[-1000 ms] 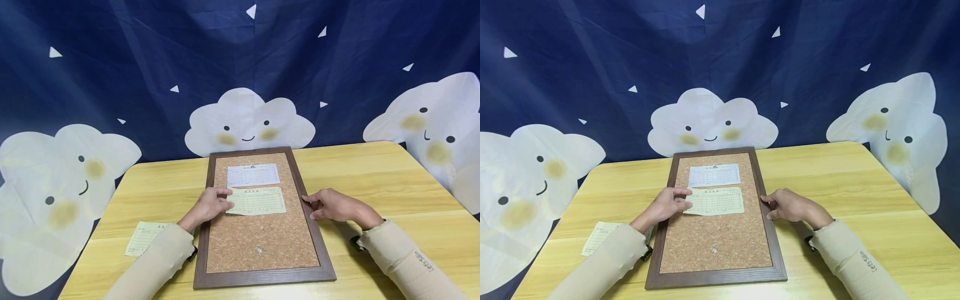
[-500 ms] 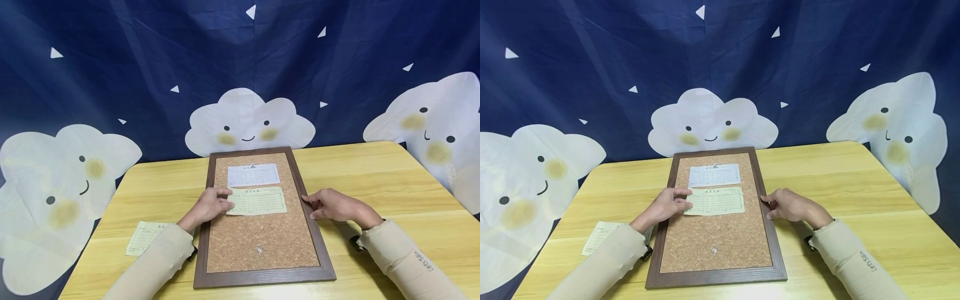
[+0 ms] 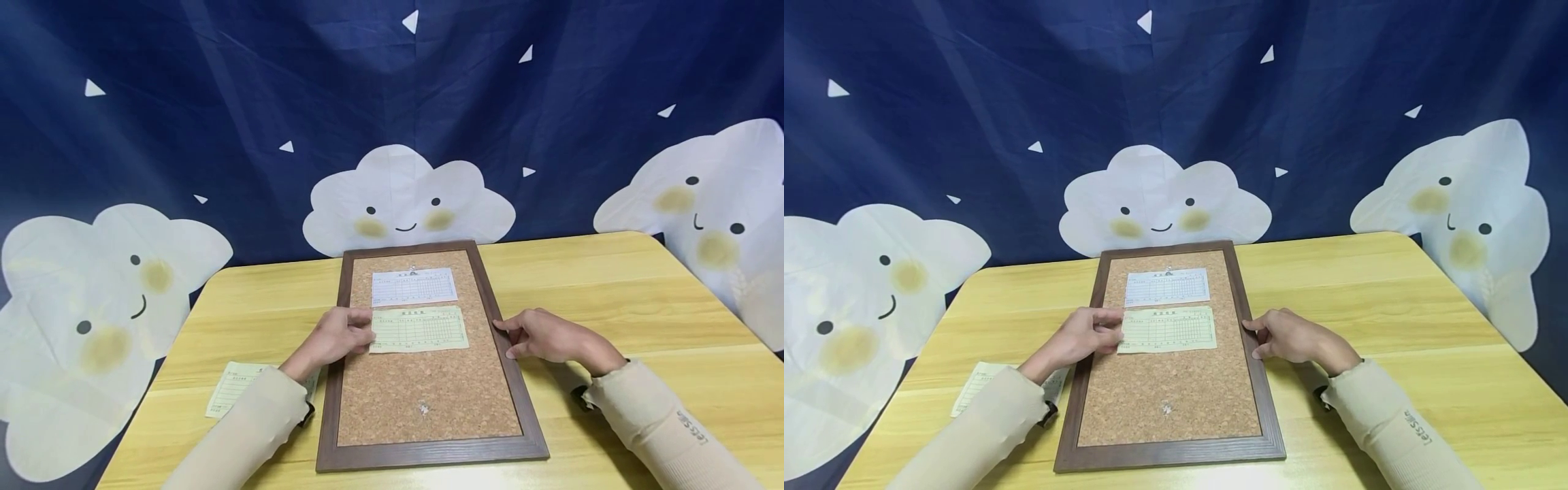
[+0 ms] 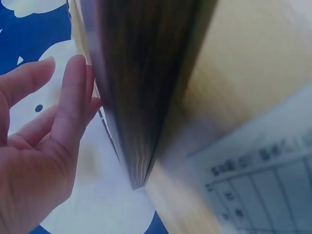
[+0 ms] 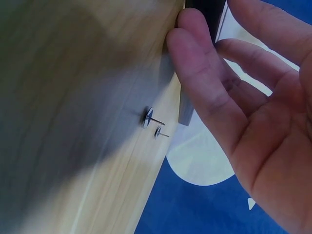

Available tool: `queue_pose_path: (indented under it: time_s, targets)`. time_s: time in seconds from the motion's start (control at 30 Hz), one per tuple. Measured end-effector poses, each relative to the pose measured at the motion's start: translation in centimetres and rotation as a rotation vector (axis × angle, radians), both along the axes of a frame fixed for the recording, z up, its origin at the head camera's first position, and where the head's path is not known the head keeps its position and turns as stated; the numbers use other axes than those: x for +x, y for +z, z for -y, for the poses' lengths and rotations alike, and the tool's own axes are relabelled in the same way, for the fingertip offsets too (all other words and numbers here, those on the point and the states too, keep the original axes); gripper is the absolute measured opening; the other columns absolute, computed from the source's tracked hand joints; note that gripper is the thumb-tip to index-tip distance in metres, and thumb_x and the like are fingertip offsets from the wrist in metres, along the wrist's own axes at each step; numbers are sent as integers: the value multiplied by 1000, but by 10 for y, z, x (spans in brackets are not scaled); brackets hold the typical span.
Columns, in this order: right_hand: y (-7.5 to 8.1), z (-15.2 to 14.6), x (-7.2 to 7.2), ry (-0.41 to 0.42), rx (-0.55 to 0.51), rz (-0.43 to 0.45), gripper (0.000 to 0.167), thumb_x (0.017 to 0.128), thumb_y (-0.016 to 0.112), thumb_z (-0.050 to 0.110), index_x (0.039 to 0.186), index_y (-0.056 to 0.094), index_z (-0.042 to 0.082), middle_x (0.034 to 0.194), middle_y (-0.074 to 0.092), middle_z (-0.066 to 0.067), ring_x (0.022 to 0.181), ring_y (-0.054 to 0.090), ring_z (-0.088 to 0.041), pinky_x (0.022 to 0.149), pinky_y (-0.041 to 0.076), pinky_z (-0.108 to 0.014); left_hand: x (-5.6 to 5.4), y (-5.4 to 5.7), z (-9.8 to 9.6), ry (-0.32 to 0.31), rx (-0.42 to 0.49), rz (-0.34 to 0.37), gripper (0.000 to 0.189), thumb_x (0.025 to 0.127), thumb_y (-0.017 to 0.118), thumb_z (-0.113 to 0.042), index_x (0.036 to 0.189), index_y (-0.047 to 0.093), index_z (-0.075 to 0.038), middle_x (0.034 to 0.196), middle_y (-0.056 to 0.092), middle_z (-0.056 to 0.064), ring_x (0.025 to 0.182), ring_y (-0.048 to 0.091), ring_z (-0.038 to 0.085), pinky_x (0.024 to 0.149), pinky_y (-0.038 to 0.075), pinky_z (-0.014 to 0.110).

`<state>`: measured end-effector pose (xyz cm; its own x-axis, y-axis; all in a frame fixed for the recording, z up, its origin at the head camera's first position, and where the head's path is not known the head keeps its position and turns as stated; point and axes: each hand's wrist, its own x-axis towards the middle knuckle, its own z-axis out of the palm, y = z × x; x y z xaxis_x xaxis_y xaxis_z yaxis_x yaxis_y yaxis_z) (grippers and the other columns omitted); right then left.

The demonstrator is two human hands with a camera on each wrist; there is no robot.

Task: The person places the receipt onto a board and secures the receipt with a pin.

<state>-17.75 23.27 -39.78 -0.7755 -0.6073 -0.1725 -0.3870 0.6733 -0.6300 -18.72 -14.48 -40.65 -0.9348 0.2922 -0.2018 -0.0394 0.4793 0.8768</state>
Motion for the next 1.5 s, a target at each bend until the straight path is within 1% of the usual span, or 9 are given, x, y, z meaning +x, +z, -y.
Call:
queue_pose_path:
  time_s: [0.17, 0.33, 0.4, 0.5, 0.67, 0.8, 1.03, 1.23, 1.5]
  targets:
    - [-1, 0, 0, 8, 7, -1, 59, 86, 76, 7, 134, 50, -17, 76, 64, 8, 68, 53, -5, 61, 46, -22, -2, 1, 4, -21, -44, -22, 44, 90, 68, 0, 132, 59, 10, 129, 61, 25, 95, 70, 23, 75, 59, 32]
    - [-2, -1, -1, 11, 9, -4, 59, 87, 76, 7, 134, 50, -16, 76, 63, 8, 68, 52, -4, 61, 45, -21, -7, 1, 8, -153, -154, -106, 45, 90, 72, -2, 133, 60, 6, 125, 66, 19, 104, 67, 25, 86, 56, 33]
    - [-1, -1, -1, 12, 7, -5, 59, 87, 76, 6, 134, 50, -17, 76, 62, 7, 68, 52, -4, 61, 45, -21, -9, 2, 10, -205, -198, -144, 47, 89, 74, -3, 134, 60, 4, 127, 65, 17, 113, 64, 27, 94, 53, 37]
    - [-1, -1, -1, 15, 3, -6, 59, 87, 76, 6, 134, 50, -17, 76, 62, 7, 68, 52, -4, 61, 45, -21, -11, 5, 12, -242, -257, -179, 49, 89, 76, -6, 136, 61, -1, 134, 62, 14, 124, 58, 29, 104, 47, 42]
    - [1, -2, -1, 9, 7, -7, 59, 87, 76, 7, 134, 50, -16, 76, 60, 7, 68, 50, -5, 61, 44, -22, -14, 8, 12, -342, -326, -241, 50, 90, 75, -10, 137, 60, -3, 142, 56, 11, 135, 47, 30, 110, 40, 46]
    - [1, -2, -2, 13, 3, -7, 59, 87, 76, 7, 134, 50, -16, 77, 62, 7, 68, 51, -5, 61, 45, -21, -16, 5, 11, -417, -339, -272, 50, 92, 73, -8, 139, 57, 0, 147, 51, 12, 139, 42, 32, 112, 37, 47]
    - [0, -2, -2, 23, 7, -13, 58, 87, 76, 6, 134, 51, -16, 76, 63, 8, 68, 52, -4, 61, 45, -21, -16, 1, 9, -438, -368, -293, 51, 89, 76, -8, 136, 60, 0, 147, 52, 11, 139, 42, 31, 113, 36, 47]
    - [0, -2, -1, 18, 6, -9, 58, 87, 76, 6, 134, 51, -16, 76, 62, 8, 68, 52, -4, 61, 46, -21, -16, 0, 9, -444, -399, -299, 47, 90, 76, -10, 135, 62, -2, 145, 54, 9, 139, 43, 31, 112, 36, 47]
    - [1, -1, -1, 13, 11, -6, 59, 87, 76, 6, 135, 50, -16, 76, 61, 7, 67, 51, -4, 60, 44, -21, -17, 1, 8, -432, -394, -259, 49, 90, 76, -9, 135, 61, -1, 146, 53, 9, 139, 42, 31, 113, 36, 46]
